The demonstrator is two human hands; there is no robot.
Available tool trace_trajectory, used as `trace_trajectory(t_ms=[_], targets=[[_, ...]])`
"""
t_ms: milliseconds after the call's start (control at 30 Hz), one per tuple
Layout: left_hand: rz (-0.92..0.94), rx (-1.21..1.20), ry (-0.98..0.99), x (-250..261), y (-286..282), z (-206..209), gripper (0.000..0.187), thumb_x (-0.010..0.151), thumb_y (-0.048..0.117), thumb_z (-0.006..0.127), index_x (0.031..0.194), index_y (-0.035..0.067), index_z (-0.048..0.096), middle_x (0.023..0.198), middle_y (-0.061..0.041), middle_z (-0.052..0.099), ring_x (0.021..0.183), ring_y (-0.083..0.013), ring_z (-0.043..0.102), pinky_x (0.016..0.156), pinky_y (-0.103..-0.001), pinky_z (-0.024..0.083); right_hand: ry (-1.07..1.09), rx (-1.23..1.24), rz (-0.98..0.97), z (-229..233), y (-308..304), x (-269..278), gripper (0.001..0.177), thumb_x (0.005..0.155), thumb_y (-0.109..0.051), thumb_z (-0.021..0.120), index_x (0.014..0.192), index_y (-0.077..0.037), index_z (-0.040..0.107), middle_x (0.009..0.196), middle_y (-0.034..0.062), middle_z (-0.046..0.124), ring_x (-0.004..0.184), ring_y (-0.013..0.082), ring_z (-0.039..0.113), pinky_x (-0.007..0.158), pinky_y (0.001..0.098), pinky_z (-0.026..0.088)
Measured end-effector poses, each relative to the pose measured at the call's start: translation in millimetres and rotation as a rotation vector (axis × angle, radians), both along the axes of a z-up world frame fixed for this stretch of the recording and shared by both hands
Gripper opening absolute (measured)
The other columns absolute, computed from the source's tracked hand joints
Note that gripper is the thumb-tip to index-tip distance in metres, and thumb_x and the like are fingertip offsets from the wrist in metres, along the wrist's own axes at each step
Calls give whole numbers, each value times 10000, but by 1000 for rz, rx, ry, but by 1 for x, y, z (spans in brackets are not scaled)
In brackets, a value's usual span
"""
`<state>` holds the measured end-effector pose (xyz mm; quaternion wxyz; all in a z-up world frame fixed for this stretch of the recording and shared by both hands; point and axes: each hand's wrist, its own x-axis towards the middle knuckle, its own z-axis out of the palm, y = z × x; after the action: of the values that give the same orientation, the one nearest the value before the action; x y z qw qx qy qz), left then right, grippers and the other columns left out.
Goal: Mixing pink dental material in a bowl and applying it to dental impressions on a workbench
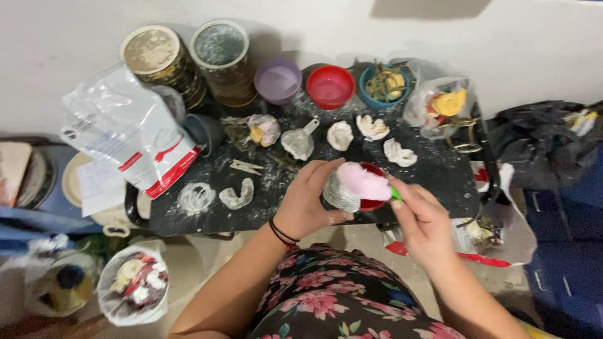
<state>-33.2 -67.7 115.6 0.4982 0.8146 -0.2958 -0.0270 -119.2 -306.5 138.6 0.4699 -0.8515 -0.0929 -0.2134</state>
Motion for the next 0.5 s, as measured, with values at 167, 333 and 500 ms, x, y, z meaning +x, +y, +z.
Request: trace_trajectory(t_ms=[167, 333, 500], targets=[[-125, -393, 142, -5, -25, 37, 1008, 644, 359, 971, 1489, 46, 518, 1259, -234, 588, 1220, -480, 569, 1029, -613, 506, -263, 61, 45, -25, 2, 5, 422, 958, 35, 619, 1372, -24, 673, 1119, 237, 656, 1047, 365, 636, 966, 489, 498], [-95, -607, 299, -10, -38, 33, 1043, 521, 284, 1038, 1451, 69, 620, 1123, -158, 637, 1126, -277, 629, 1041, -475, 500, -401, 72, -10, -67, 0, 1, 460, 975, 99, 575, 1422, -2, 615, 1179, 267, 565, 1096, 388, 566, 999, 492, 451], [-92, -634, 376, -3, -42, 34, 1057, 506, 214, 1046, 1444, -9, 613, 1172, -261, 633, 1195, -323, 625, 1076, -510, 490, -329, 53, -5, -87, -7, -10, 577, 963, 77, 585, 1512, -99, 557, 1092, 200, 575, 1030, 318, 577, 955, 481, 458]])
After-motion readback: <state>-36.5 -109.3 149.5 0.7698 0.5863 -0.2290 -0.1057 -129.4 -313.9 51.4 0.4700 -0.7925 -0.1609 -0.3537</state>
